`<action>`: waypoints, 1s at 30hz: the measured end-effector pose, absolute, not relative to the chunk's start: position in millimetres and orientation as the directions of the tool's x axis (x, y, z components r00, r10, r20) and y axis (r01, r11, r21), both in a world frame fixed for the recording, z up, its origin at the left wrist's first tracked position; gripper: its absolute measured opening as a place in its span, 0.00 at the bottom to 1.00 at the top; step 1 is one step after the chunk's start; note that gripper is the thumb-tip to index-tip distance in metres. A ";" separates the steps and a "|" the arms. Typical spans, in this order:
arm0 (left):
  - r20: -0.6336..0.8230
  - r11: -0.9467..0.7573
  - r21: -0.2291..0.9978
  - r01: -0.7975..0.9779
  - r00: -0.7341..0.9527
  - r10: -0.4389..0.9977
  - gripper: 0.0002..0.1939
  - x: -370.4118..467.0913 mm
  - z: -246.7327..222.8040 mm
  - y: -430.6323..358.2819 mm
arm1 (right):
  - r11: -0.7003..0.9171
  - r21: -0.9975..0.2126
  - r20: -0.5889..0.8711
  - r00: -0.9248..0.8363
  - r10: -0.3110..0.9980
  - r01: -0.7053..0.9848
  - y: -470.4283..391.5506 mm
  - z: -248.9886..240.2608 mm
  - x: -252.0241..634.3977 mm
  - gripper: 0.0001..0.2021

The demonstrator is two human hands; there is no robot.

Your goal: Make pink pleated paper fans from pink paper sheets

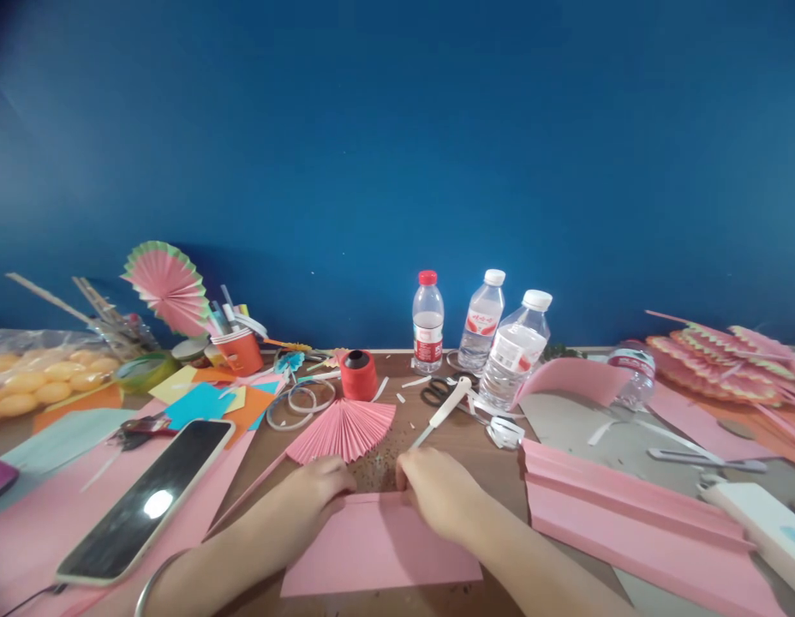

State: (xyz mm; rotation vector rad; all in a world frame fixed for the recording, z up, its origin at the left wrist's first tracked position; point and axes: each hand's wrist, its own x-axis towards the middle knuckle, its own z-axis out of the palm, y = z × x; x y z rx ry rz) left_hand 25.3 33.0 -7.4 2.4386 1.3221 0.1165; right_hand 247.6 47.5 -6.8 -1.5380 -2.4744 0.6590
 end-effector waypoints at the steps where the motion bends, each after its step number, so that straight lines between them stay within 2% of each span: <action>1: -0.094 -0.461 0.399 0.793 0.535 0.839 0.13 25.0 -8.6 33.7 | 0.378 -0.446 -0.110 -0.469 0.876 0.811 47.5 -5.0 247.8 0.09; 3: -0.088 -0.402 0.476 0.782 0.497 0.864 0.11 24.8 -10.2 35.0 | 0.378 -0.456 -0.144 -0.486 0.862 0.806 47.0 -0.6 247.2 0.09; 5: -0.090 -0.380 0.498 0.779 0.483 0.871 0.11 24.9 -10.4 35.9 | 0.384 -0.464 -0.166 -0.504 0.847 0.798 45.9 3.0 246.1 0.09; 11: -0.068 -0.427 0.466 0.775 0.512 0.856 0.15 22.0 -10.2 33.9 | 0.394 -0.505 -0.127 -0.518 0.846 0.768 43.2 -2.1 249.4 0.08; 14: -0.067 -0.441 0.443 0.781 0.519 0.852 0.15 20.6 -14.0 34.0 | 0.340 -0.559 -0.174 -0.508 0.844 0.756 46.7 -6.0 254.8 0.08; 21: -0.076 -0.446 0.432 0.784 0.524 0.848 0.14 22.5 -17.7 35.9 | 0.296 -0.587 -0.242 -0.512 0.824 0.753 54.2 -10.6 260.8 0.05; 27: -0.125 -0.402 0.456 0.794 0.505 0.854 0.12 25.8 -2.6 35.1 | 0.385 -0.508 -0.184 -0.534 0.825 0.771 52.2 -14.8 259.7 0.05; 30: -0.130 -0.396 0.477 0.785 0.509 0.851 0.11 26.5 2.0 35.2 | 0.464 -0.459 -0.111 -0.567 0.816 0.758 51.6 -13.7 259.3 0.04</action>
